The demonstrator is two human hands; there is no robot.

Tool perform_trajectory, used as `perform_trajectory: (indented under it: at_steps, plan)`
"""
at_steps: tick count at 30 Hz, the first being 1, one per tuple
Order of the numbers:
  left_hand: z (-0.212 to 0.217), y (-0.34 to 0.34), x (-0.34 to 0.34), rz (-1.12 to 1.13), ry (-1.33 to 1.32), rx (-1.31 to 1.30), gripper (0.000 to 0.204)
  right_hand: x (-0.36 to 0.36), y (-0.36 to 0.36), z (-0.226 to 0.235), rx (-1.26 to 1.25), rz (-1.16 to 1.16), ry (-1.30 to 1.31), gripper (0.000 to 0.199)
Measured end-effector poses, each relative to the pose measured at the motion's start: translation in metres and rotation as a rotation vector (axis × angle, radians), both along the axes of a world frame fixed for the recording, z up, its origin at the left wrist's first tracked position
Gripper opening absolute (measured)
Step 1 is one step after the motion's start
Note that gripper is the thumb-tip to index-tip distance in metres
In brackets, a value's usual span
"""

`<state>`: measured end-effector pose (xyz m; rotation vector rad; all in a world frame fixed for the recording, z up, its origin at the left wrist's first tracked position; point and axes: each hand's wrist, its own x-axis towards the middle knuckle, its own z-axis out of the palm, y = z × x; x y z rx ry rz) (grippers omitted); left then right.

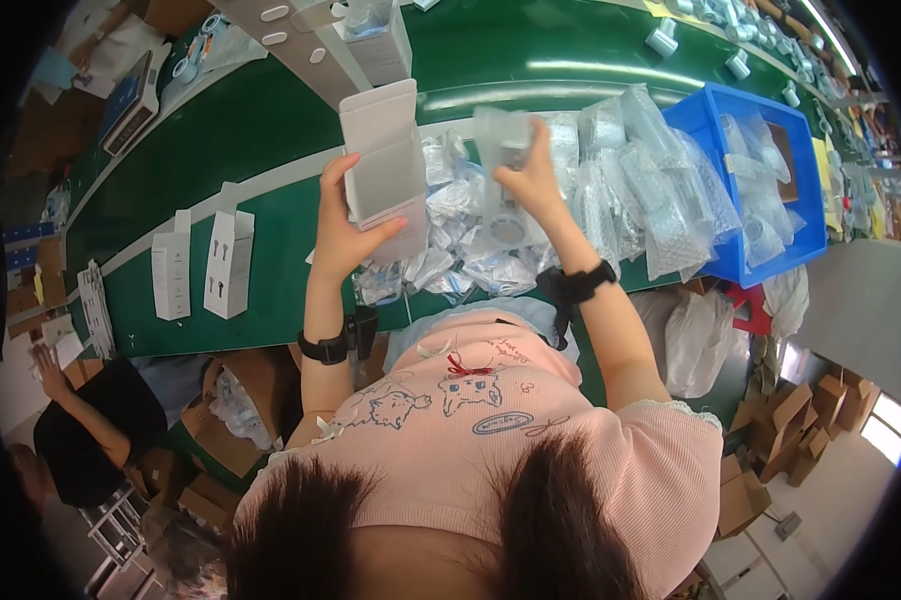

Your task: The person packs product kits by hand, placing a bubble-wrapped device, a small bag, and a manual into a cardboard box before setting it aside. They repeat this process multiple times, occasionally rearranging items on the table to reach others.

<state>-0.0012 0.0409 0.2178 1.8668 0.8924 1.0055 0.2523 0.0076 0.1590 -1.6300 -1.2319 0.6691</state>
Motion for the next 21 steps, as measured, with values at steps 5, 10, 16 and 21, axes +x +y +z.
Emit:
perform_trajectory:
  at_steps: [5, 10, 16, 21]
  plan:
    - [-0.022, -0.009, 0.011, 0.087, 0.071, 0.021, 0.083, -0.004, -0.015, 0.087, 0.268, -0.070, 0.739, 0.068]
    - [-0.035, -0.021, 0.030, 0.239, -0.005, -0.177, 0.084, -0.040, 0.020, 0.111, 0.553, -0.223, 1.096, 0.060]
    - [-0.052, -0.034, 0.038, 0.399, -0.042, -0.056, 0.083, -0.096, 0.028, 0.093, 0.634, -0.287, 0.253, 0.056]
    - [-0.051, -0.034, 0.036, 0.467, -0.123, 0.006, 0.083, -0.086, 0.027, 0.107, 0.607, -0.077, -0.272, 0.048]
